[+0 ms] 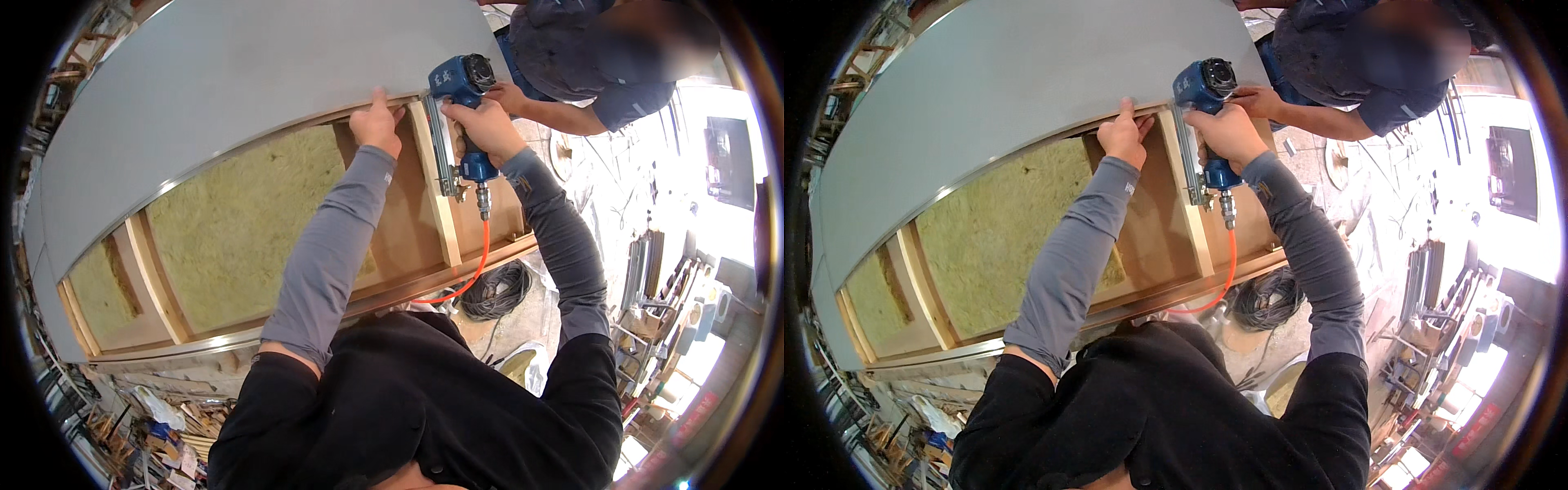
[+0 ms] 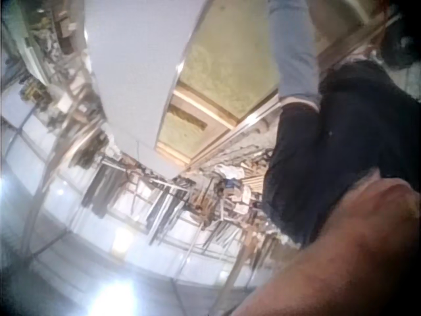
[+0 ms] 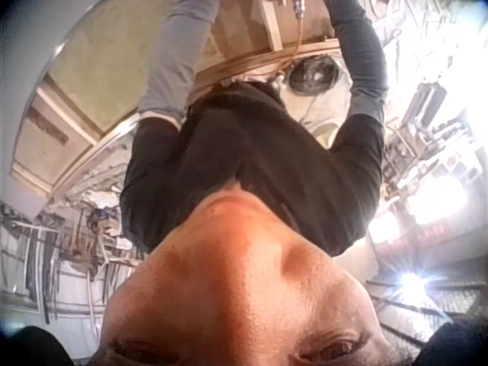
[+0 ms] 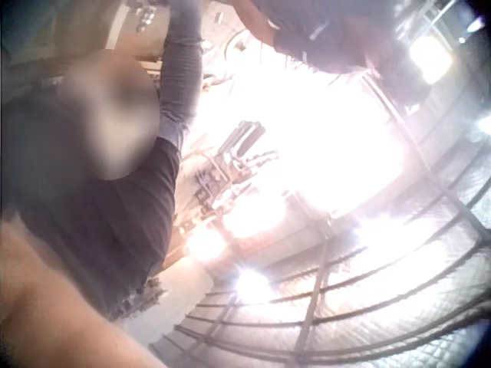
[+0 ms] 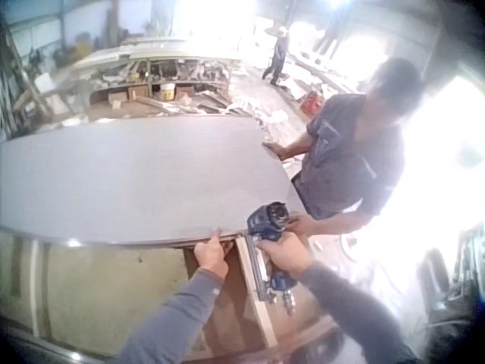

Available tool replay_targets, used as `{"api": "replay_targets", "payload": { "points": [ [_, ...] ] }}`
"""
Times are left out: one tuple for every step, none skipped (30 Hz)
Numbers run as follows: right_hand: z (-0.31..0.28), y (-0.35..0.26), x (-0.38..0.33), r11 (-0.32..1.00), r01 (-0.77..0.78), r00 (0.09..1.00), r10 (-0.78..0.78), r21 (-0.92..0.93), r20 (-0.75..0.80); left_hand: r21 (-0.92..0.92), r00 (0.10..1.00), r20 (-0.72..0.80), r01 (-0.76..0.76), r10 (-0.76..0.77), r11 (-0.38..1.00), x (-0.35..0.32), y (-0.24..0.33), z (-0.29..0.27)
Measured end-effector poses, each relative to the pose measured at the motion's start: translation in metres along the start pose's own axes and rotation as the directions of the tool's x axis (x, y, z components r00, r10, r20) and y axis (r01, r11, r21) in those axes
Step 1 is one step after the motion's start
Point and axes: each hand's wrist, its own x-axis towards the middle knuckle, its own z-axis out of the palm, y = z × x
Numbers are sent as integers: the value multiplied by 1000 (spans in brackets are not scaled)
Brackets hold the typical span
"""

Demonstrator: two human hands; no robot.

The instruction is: The person positions a long metal trim piece along a wooden frame, then places a large white panel onto the frame. They use a nail gun to fasten the panel and trim, then apply sealant along the trim with a caulking gun. Finally, they use a utility knife to trim excess material from the panel edge.

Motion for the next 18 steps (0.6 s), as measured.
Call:
{"api": "replay_targets", "payload": {
  "points": [
    [-1, 0, 0, 1000, -7, 1000, 7, -2, -5, 0, 1000, 4, 8, -8, 1000, -4, 2, 2],
    [-2, 0, -1, 1000, -14, 1000, 14, -3, -9, -1, 1000, 8, 15, -15, 1000, -9, 3, 2],
    [0, -2, 0, 1000, -24, 1000, 23, -13, -11, -1, 1000, 11, 15, -15, 1000, -9, 5, 2],
    [2, -3, -1, 999, -33, 999, 33, -23, -14, -6, 1000, 16, 17, -17, 1000, -10, 7, 2],
    [4, -5, -2, 999, -43, 999, 42, -33, -16, -11, 1000, 21, 20, -19, 1000, -10, 8, 2],
    [6, -5, -3, 999, -34, 999, 33, -35, -18, -13, 1000, 22, 22, -22, 1000, -9, 9, -2],
    [8, -7, -5, 999, -24, 1000, 24, -37, -19, -17, 1000, 24, 20, -19, 1000, -8, 9, -3],
    [10, -9, -6, 999, -15, 1000, 15, -40, -20, -21, 999, 27, 17, -17, 1000, -7, 8, -2],
    [10, -10, -8, 999, -24, 1000, 23, -40, -16, -24, 999, 31, 18, -18, 1000, -8, 6, -1],
    [10, -13, -9, 999, -33, 999, 32, -40, -11, -19, 1000, 21, 9, -8, 1000, -8, 6, -1],
    [10, -14, -10, 998, -41, 999, 41, -40, -6, -14, 1000, 10, -1, 1, 1000, -8, 6, -1],
    [10, -15, -11, 998, -46, 999, 46, -48, 2, -9, 1000, 2, -12, 12, 1000, -7, 6, 0],
    [11, -16, -11, 997, -52, 999, 52, -57, 10, -1, 1000, -13, -5, 5, 1000, -8, 7, 1],
    [11, -16, -10, 996, -57, 998, 58, -66, 18, 7, 1000, -27, 1, -1, 1000, -8, 7, 1],
    [9, -14, -9, 997, -58, 998, 60, -59, 24, 15, 999, -41, 9, -9, 1000, -8, 8, 1],
    [7, -11, -7, 997, -60, 998, 62, -52, 30, 18, 999, -39, 12, -11, 1000, -9, 7, 1],
    [6, -9, -6, 997, -63, 997, 64, -44, 35, 22, 999, -36, 14, -13, 1000, -9, 7, 2],
    [8, -10, -8, 997, -70, 997, 71, -36, 16, 25, 999, -34, 15, -14, 1000, -10, 8, 3]
  ]
}}
